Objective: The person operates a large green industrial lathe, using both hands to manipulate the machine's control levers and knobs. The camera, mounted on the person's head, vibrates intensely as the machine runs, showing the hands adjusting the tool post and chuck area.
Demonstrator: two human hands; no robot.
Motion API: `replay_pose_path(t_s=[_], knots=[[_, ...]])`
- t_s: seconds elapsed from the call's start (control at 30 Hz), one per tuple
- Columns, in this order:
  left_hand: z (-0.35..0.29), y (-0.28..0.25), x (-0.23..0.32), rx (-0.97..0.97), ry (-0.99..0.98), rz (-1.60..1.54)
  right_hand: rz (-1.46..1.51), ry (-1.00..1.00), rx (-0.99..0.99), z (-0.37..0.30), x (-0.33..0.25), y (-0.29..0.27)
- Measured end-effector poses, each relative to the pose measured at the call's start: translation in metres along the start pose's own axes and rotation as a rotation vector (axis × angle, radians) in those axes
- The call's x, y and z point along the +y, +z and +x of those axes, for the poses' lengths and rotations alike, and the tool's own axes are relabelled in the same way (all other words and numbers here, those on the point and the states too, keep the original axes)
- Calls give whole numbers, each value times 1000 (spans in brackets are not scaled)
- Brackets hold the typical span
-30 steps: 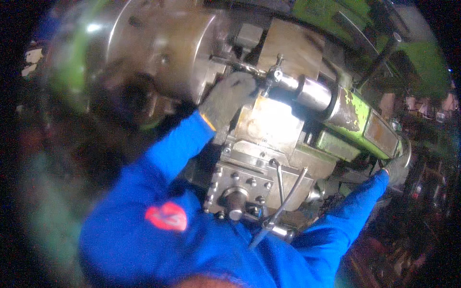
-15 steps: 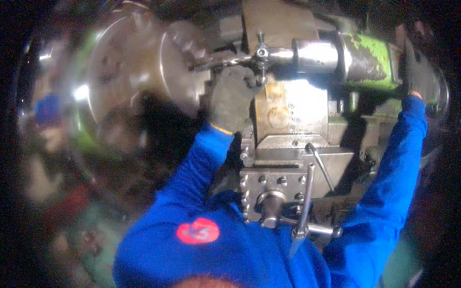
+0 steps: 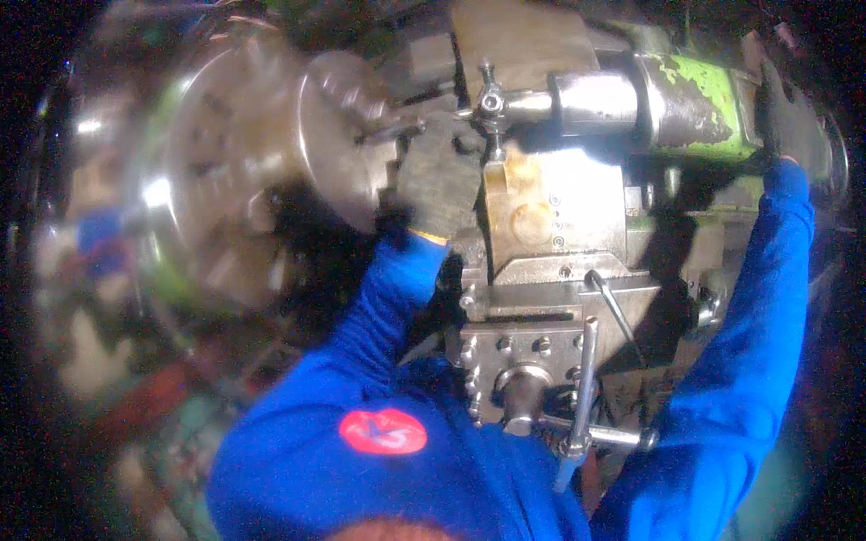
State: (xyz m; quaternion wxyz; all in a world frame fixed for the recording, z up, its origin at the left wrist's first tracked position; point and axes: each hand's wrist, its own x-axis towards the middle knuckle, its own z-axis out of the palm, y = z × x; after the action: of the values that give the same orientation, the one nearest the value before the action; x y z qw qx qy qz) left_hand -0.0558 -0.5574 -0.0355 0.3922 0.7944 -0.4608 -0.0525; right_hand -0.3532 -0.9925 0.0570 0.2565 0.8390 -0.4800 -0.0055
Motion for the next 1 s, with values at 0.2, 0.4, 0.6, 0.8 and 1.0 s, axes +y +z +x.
replay_pose_path(t_s=[0.2, 0.4, 0.6, 0.8, 1.0], knots=[[4, -15, 17, 11, 204, 181, 309, 336, -84, 6, -22, -28], [7, -6, 19, -24, 65, -87, 303, 265, -12, 6, -11, -12], [10, -12, 22, 83, 298, 157, 285, 261, -3, 1, -14, -15], [4, -9, 10, 25, 237, -133, 123, 18, -27, 1, -6, -6], [-1, 12, 7, 59, -59, -836, 481, 363, -35, 0, -29, -35]])
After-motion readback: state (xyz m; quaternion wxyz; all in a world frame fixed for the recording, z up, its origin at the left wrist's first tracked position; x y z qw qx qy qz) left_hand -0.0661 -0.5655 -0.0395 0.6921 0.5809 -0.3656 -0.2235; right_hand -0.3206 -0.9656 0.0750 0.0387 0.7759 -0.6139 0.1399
